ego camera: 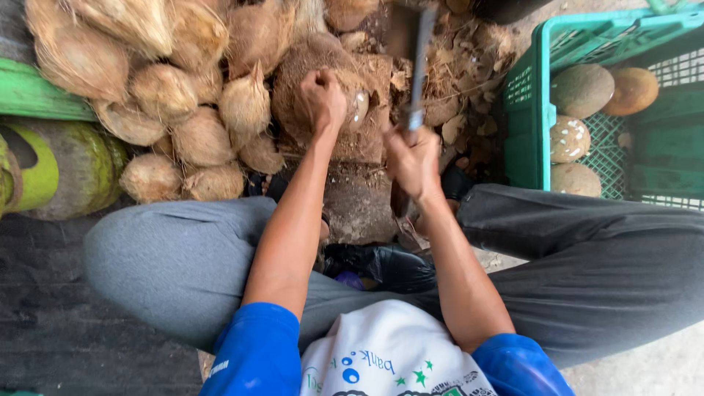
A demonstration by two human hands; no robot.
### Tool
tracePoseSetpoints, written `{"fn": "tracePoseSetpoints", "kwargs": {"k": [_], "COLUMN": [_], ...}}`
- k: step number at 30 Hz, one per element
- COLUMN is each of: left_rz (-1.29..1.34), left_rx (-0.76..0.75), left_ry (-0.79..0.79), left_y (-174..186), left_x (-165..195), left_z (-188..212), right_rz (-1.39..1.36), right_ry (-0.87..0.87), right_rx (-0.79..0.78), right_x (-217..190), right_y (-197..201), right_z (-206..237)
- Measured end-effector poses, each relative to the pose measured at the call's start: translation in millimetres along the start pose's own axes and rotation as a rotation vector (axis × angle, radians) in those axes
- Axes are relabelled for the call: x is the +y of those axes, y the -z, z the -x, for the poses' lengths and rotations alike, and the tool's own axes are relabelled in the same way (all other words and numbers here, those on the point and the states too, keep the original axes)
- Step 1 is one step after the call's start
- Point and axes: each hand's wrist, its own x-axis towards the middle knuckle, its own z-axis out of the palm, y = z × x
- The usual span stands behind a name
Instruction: The person sits on the ground and uses a machete to strip the fibrous husk off coconuts one at a time, chopping the husk against a wooden block and setting trimmed coconuts aside in a crate.
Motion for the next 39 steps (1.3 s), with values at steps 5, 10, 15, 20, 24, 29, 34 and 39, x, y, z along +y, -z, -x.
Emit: {"fn": "tracePoseSetpoints", "kwargs": {"k": [5,10,15,20,24,29,34,39], "left_rz": [-0.111,-0.014,-0.03,-0.034,-0.106,0.131,0.157,-0.032], "left_rx": [0.005,0.056,0.043,0.089,0.041,-0.101,-0.091,-0.008], "left_ry": [0.02,-0.064,-0.029,-0.044,-0.078,-0.008,-0.585,-0.241], "left_y": [-0.8,-4.5,-2.3,1.9,9.9,30.8,36.1,25.2], "left_x": [-2.1,3.2,0.3,8.3,16.5,-6.9,-41.8,-26.7], "left_z": [-1.4,0.4,8.4,17.1,23.2,6.9,-8.0,-5.3], "right_rz": [0.11,0.395,0.281,0.423,0.19,0.229,0.097,0.174], "right_ry": [0.063,-0.07,0.067,-0.255,-0.261,-0.075,0.02,-0.071], "right_rx": [0.083,-0.024,0.144,0.045,-0.01,0.032,-0.018,-0.01], "right_x": [-0.4,13.2,39.4,55.1,33.6,-11.6,-22.0,-4.7], "right_y": [-15.0,-13.7,-9.6,-6.2,-1.6,-3.9,-0.7,-17.8], "right_z": [0.8,-0.7,-4.5,-13.2,-16.8,-7.6,4.6,10.2]}}
